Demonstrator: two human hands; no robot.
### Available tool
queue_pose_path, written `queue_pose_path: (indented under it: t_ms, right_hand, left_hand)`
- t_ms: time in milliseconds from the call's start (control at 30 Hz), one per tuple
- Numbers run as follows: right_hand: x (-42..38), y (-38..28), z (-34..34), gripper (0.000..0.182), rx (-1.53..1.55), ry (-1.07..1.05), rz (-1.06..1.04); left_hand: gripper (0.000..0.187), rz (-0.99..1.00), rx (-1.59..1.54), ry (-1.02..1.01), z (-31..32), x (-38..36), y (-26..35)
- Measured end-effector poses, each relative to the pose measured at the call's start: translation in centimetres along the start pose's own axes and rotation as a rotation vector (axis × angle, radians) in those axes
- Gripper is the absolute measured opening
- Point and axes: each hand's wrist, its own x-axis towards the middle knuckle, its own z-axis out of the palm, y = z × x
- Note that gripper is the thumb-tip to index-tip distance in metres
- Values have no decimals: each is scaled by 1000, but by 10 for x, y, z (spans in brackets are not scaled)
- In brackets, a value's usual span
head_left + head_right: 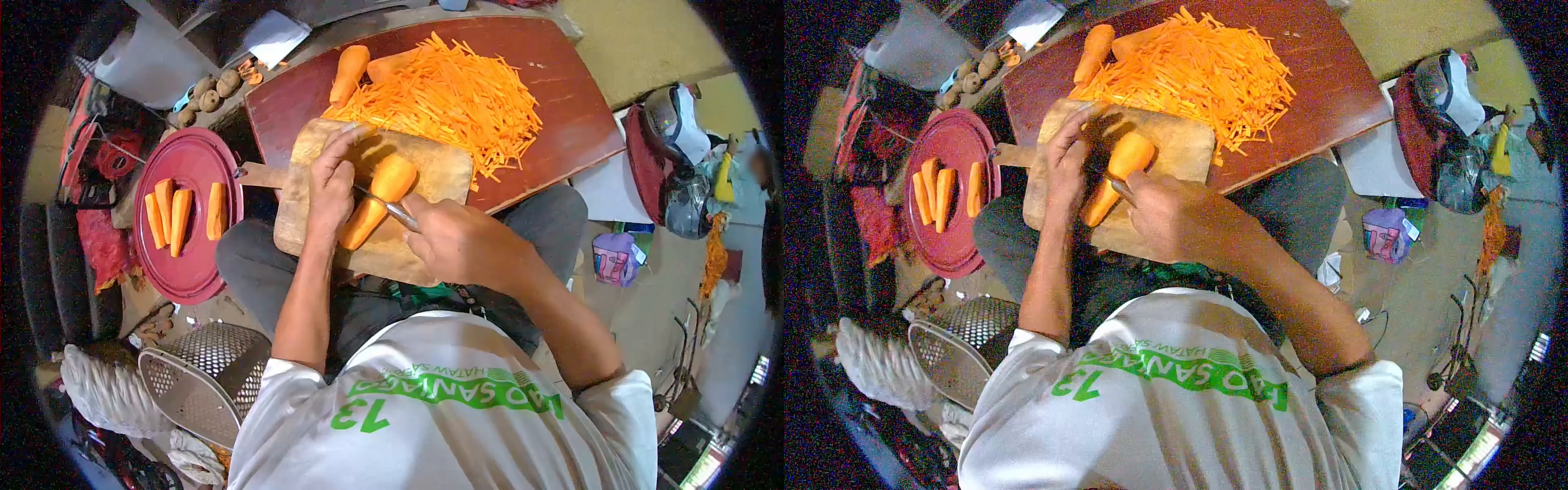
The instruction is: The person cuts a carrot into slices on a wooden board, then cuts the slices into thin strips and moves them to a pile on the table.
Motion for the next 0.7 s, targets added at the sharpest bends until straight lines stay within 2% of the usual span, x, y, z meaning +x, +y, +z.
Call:
queue_pose_path:
  t_ms: [67, 100, 200, 433, 700]
  right_hand:
    - [6, -5, -6, 40, 20, -79, 130]
    - [4, -15, -5, 40, 66, -94, 140]
    - [5, -14, -11, 38, 93, -139, 224]
    - [11, -13, -12, 35, 47, -170, 209]
    - [17, -17, -13, 34, 32, -181, 227]
  left_hand:
    - [64, -83, -142, 27, 2, 4, -14]
    - [64, -102, -121, 20, -7, -2, 0]
    - [67, -75, -139, 8, 1, 2, 1]
    - [66, -111, -287, 0, 3, 2, 6]
    - [67, -97, -181, 35, -1, 5, 3]
